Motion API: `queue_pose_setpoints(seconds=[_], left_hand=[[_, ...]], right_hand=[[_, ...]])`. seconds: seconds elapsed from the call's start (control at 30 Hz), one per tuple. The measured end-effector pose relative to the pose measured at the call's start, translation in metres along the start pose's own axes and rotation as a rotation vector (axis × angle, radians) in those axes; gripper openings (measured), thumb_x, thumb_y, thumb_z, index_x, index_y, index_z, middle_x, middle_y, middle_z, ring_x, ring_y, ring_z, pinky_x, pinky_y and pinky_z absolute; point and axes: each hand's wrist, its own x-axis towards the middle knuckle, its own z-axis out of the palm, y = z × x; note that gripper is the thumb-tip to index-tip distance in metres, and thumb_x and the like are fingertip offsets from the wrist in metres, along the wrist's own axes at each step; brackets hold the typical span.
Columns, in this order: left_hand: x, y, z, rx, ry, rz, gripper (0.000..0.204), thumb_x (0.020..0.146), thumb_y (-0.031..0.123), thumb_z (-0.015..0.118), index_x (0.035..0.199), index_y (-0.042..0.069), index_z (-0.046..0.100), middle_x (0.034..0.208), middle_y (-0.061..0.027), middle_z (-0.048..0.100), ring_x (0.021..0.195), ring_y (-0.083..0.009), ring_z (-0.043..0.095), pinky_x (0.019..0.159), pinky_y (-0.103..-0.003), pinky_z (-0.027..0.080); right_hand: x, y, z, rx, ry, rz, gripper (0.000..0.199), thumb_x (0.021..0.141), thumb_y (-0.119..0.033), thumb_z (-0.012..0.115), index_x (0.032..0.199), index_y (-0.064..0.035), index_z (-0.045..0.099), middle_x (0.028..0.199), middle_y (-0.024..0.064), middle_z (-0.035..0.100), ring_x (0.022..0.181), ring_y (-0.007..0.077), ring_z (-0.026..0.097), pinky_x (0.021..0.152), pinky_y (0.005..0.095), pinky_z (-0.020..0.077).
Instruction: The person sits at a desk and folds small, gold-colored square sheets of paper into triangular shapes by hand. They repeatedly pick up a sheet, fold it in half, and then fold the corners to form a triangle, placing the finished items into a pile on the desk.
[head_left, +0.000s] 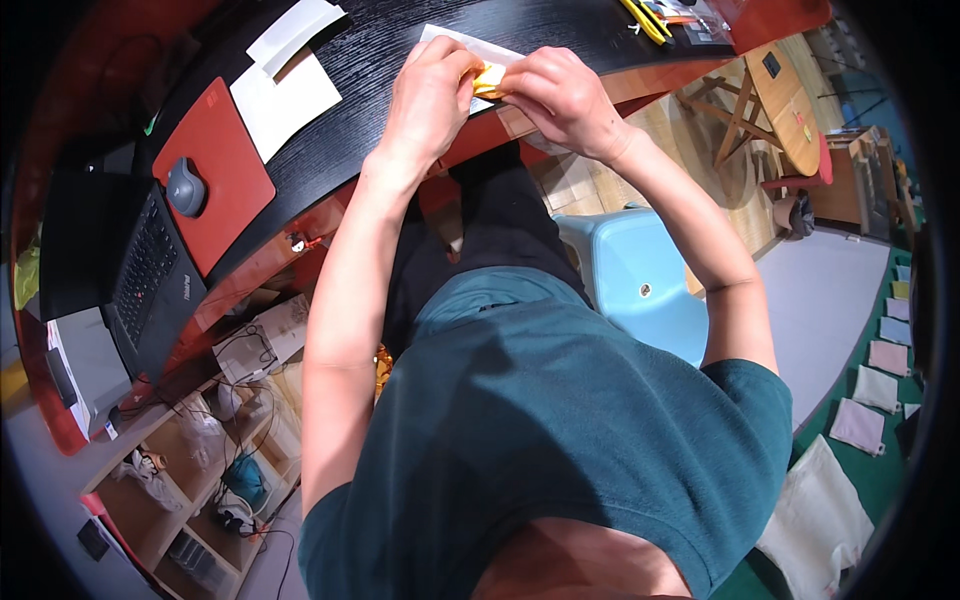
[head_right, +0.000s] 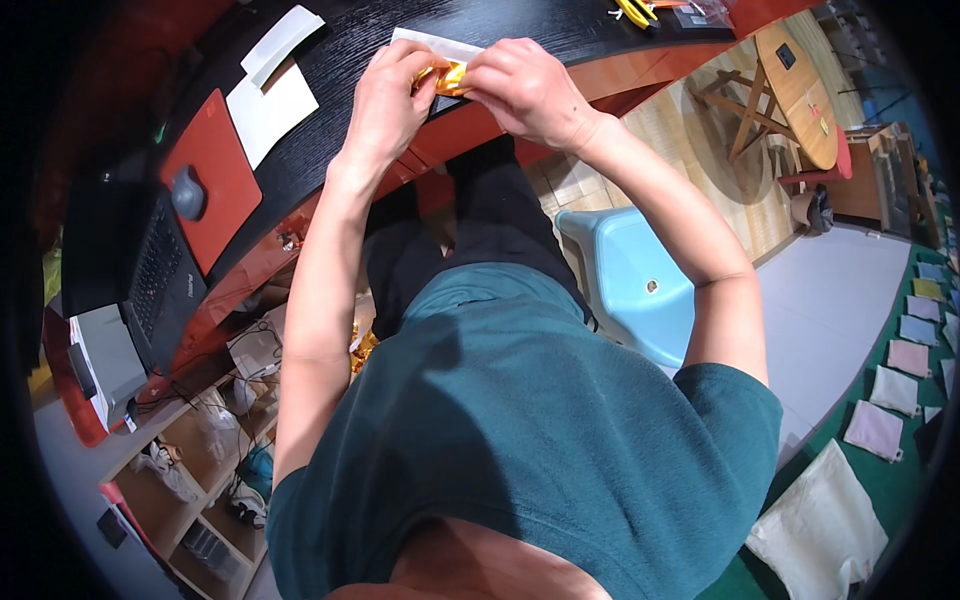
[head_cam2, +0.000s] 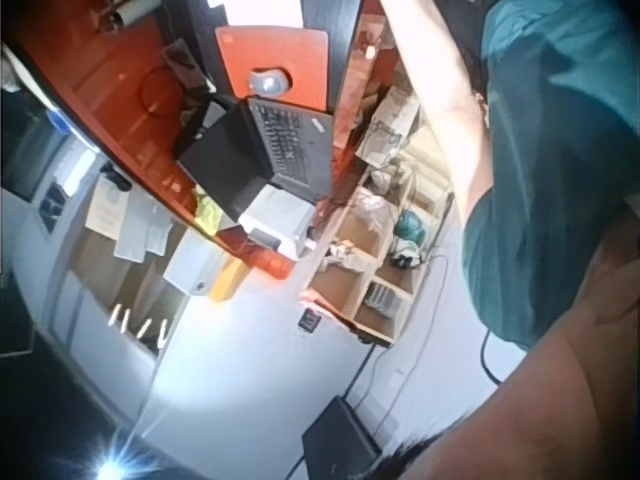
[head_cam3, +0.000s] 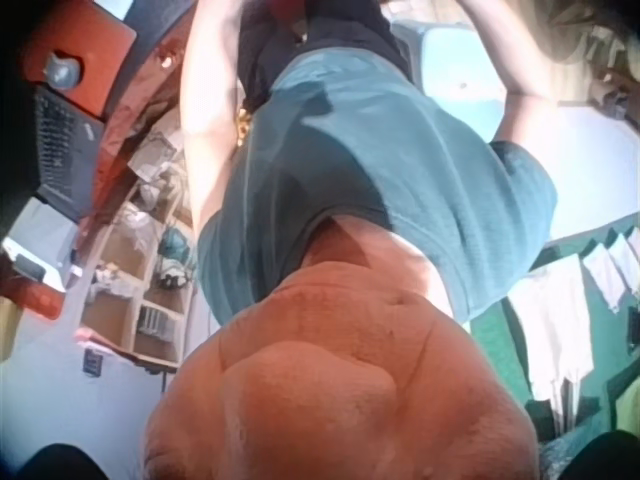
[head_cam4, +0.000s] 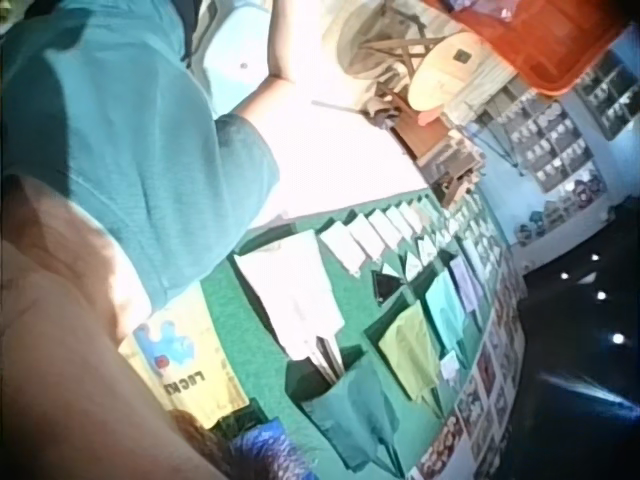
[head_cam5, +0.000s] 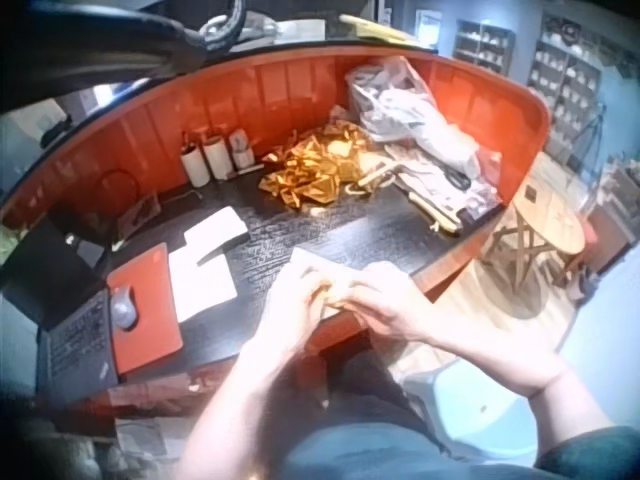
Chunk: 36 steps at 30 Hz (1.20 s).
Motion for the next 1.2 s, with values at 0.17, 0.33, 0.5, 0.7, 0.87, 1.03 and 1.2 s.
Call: queue_pose_setpoints(seconds=[0.17, 0.33, 0.5, 0.7, 0.87, 1.03, 1.2], left_hand=[[-0.003, 0.002, -0.005, -0.05, -0.005, 0.016, 0.013, 0.084, 0.004, 0.071, 0.097, 0.003, 0.075, 0.099, -0.0104, 0.068, 0.099, -0.0327, 0.065, 0.087, -0.041, 0.056], [-0.004, 0.011, -0.007, -0.068, -0.001, -0.052, 0.01, 0.086, 0.01, 0.076, 0.091, 0.002, 0.074, 0.094, -0.01, 0.07, 0.089, -0.0283, 0.068, 0.08, -0.038, 0.056], [-0.006, 0.011, 0.012, -0.048, 0.156, -0.153, 0.014, 0.086, 0.012, 0.08, 0.084, 0.001, 0.072, 0.09, -0.0093, 0.069, 0.078, -0.0218, 0.067, 0.071, -0.035, 0.055], [-0.004, 0.013, 0.016, -0.101, 0.161, -0.195, 0.015, 0.083, 0.009, 0.076, 0.076, 0.001, 0.065, 0.085, -0.011, 0.064, 0.083, -0.0304, 0.061, 0.075, -0.043, 0.052], [-0.004, 0.01, 0.017, 0.014, 0.176, -0.136, 0.014, 0.084, 0.012, 0.078, 0.081, 0.001, 0.069, 0.086, -0.0095, 0.067, 0.08, -0.0266, 0.066, 0.074, -0.038, 0.054], [-0.002, 0.014, 0.017, -0.006, 0.171, -0.14, 0.012, 0.082, 0.007, 0.074, 0.078, 0.001, 0.065, 0.087, -0.012, 0.064, 0.085, -0.0322, 0.061, 0.077, -0.044, 0.052], [-0.002, 0.014, 0.017, 0.015, 0.167, -0.124, 0.012, 0.082, 0.007, 0.074, 0.078, 0.002, 0.065, 0.087, -0.0118, 0.064, 0.086, -0.0324, 0.061, 0.078, -0.045, 0.052]], right_hand=[[-0.002, -0.002, 0.0, 0.063, 0.076, 0.207, 0.014, 0.087, -0.017, 0.081, 0.097, -0.0102, 0.074, 0.097, 0.0051, 0.067, 0.096, 0.0252, 0.064, 0.085, 0.0369, 0.0484], [-0.001, 0.003, 0.012, 0.071, 0.079, 0.403, 0.022, 0.091, -0.033, 0.078, 0.088, -0.011, 0.075, 0.084, 0.0045, 0.067, 0.087, 0.0254, 0.065, 0.079, 0.0402, 0.0454], [0.004, -0.006, 0.013, -0.003, 0.086, 0.529, 0.022, 0.09, -0.032, 0.079, 0.087, -0.0107, 0.074, 0.077, 0.0053, 0.066, 0.077, 0.0268, 0.066, 0.079, 0.0408, 0.0456], [-0.019, -0.018, 0.015, -0.083, 0.315, 0.33, 0.018, 0.086, -0.017, 0.078, 0.104, -0.0159, 0.076, 0.087, 0.0004, 0.068, 0.086, 0.0218, 0.066, 0.087, 0.0392, 0.0453], [-0.027, -0.034, 0.021, -0.195, 0.277, 0.281, 0.042, 0.081, -0.012, 0.078, 0.122, -0.0213, 0.075, 0.1, -0.0019, 0.065, 0.092, 0.02, 0.063, 0.094, 0.0395, 0.0438], [-0.026, -0.035, 0.024, -0.206, 0.275, 0.308, 0.042, 0.081, -0.012, 0.078, 0.122, -0.0214, 0.075, 0.099, -0.0014, 0.063, 0.091, 0.0209, 0.062, 0.094, 0.0396, 0.0436], [-0.023, -0.035, 0.024, -0.205, 0.291, 0.316, 0.04, 0.081, -0.014, 0.079, 0.12, -0.0208, 0.075, 0.098, -0.0009, 0.063, 0.09, 0.0207, 0.062, 0.094, 0.0398, 0.0435]])
